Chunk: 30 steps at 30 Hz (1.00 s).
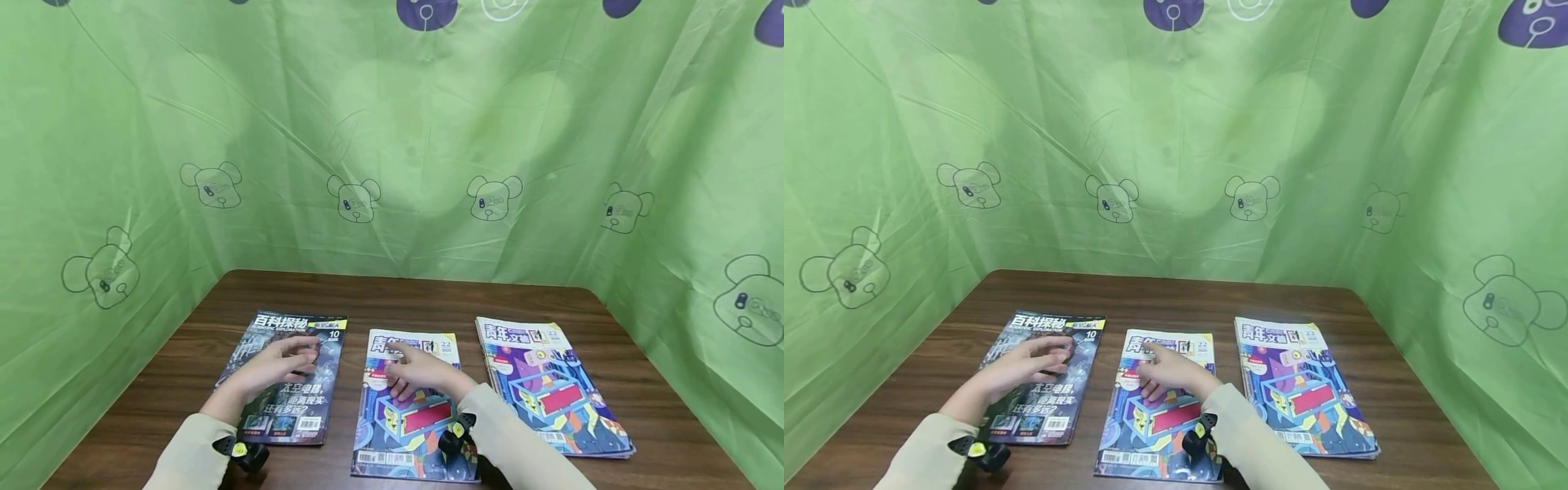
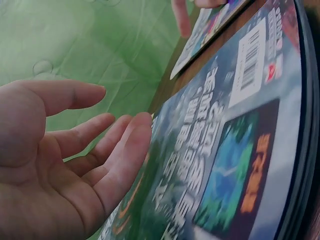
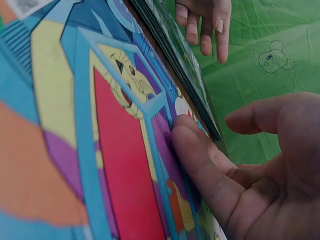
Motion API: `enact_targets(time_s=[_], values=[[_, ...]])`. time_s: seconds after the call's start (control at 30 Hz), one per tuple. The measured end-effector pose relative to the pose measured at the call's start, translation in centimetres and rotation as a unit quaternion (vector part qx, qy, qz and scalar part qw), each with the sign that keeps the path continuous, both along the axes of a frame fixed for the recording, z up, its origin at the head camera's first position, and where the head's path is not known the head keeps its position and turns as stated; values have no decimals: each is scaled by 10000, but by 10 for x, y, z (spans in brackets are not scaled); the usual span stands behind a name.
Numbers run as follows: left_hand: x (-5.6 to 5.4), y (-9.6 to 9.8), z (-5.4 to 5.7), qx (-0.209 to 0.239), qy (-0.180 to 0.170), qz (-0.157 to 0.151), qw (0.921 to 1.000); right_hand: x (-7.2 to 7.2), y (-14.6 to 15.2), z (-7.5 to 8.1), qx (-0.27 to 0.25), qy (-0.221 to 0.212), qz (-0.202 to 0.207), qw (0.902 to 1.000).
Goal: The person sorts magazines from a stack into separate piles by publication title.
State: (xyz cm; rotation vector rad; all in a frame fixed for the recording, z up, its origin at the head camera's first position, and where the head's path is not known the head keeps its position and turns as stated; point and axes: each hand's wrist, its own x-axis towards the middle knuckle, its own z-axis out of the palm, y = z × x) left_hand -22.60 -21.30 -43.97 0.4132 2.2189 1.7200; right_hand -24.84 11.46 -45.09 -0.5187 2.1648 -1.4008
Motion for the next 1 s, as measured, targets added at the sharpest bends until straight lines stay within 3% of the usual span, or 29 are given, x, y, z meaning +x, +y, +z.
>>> enact_targets(time_s=[0.23, 0.47, 0.77, 1.0], values=[[-2, 17, -6, -16, -153, -126, 9998, 3, 18, 5, 81, 18, -148, 9999], [-3, 34, -5, 324, -404, -400, 9979, 5, 34, 9, -95, -52, -203, 9997], [-5, 50, -8, 539, -649, -533, 9950, 8, 57, 11, -1, 173, -74, 9998], [-5, 58, -13, 539, -820, -469, 9941, 13, 79, 12, 98, 219, -225, 9995]])
